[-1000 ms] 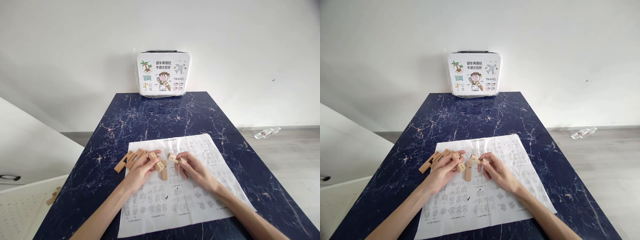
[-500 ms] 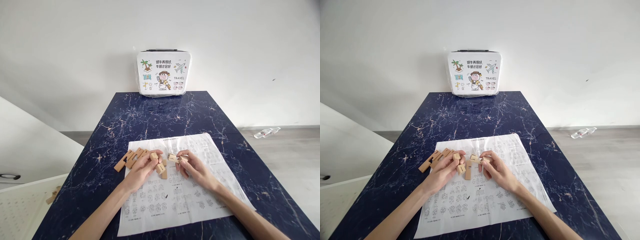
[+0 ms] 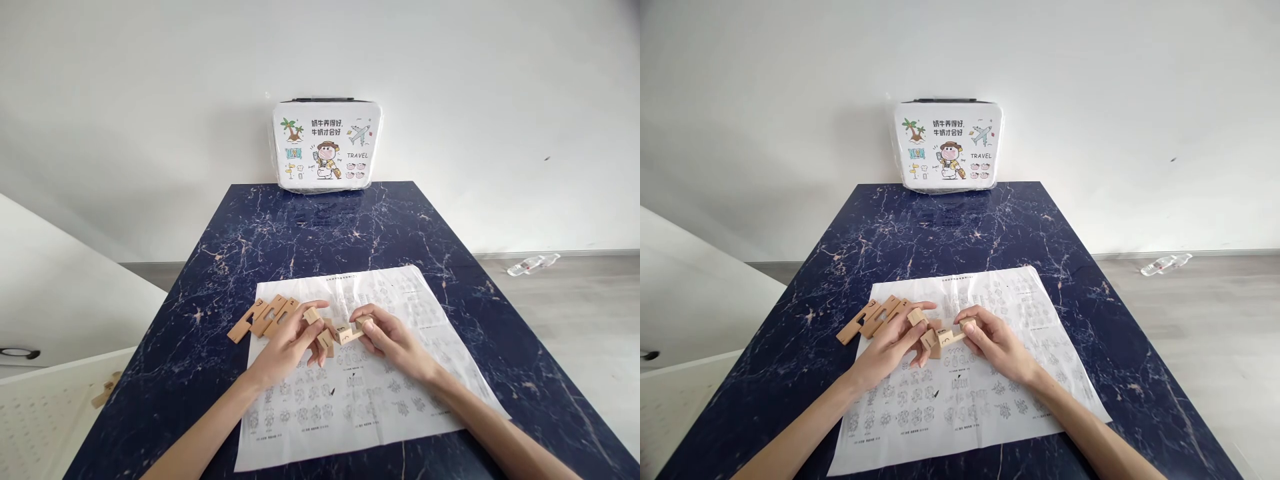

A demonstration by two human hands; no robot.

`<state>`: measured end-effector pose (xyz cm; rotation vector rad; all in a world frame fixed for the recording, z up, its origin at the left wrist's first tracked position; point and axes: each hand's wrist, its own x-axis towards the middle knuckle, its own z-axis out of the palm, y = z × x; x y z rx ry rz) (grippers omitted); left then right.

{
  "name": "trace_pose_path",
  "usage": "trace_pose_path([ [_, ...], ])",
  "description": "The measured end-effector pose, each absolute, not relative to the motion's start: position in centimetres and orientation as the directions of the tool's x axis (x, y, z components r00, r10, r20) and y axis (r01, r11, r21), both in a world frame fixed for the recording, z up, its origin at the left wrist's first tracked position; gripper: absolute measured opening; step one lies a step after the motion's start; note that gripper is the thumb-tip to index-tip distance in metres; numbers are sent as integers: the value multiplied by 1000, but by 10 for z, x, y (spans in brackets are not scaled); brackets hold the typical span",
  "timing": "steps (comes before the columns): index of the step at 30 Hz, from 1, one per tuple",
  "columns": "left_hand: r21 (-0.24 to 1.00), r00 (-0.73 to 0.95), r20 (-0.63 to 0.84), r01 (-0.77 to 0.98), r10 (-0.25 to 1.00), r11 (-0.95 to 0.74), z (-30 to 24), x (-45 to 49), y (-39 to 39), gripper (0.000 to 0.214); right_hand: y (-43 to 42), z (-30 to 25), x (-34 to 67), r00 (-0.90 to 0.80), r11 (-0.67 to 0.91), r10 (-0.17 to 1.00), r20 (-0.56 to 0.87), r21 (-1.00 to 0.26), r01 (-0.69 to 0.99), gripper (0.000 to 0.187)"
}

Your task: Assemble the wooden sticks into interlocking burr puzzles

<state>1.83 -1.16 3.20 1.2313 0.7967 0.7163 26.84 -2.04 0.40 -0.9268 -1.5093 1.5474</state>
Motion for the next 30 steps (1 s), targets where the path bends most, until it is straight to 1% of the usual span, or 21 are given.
trace_pose_path([
  [3, 981, 557, -160, -2, 815, 195, 33, 19, -13, 48, -20, 6, 268, -461, -22, 888, 11, -998, -67, 41],
  [6, 975, 575, -188, 12, 796, 221, 33, 18, -13, 51, -20, 7, 269, -475, -36, 880, 10, -996, -87, 39],
  [8, 964, 579, -222, 9, 785, 266, 33, 17, -13, 51, -20, 6, 269, -478, -35, 878, 10, -996, -85, 36],
  [11, 927, 604, -286, -24, 744, 376, 34, 13, -11, 53, -20, 6, 269, -480, -36, 877, 6, -996, -78, 34],
  [13, 900, 635, -306, -50, 709, 434, 36, 11, -10, 64, -21, 7, 268, -479, -41, 878, 2, -996, -80, 35],
  [15, 898, 650, -305, -47, 696, 437, 38, 10, -10, 80, -21, 8, 267, -475, -43, 880, 1, -996, -81, 35],
  [17, 920, 635, -295, -13, 714, 392, 39, 11, -12, 86, -20, 9, 267, -475, -45, 880, 0, -996, -83, 35],
  [20, 954, 596, -273, 65, 755, 294, 41, 14, -18, 80, -21, 9, 268, -502, -54, 865, 4, -993, -100, 35],
  [24, 974, 555, -215, 182, 803, 134, 41, 21, -25, 82, -24, 10, 268, -591, -118, 807, 0, -980, -161, 36],
  [27, 974, 576, -131, 226, 807, -3, 37, 25, -27, 78, -27, 10, 267, -627, -148, 779, -10, -974, -169, 37],
  [30, 952, 587, -18, 257, 810, -165, 31, 26, -27, 78, -29, 8, 265, -615, -115, 788, 1, -982, -150, 35],
])
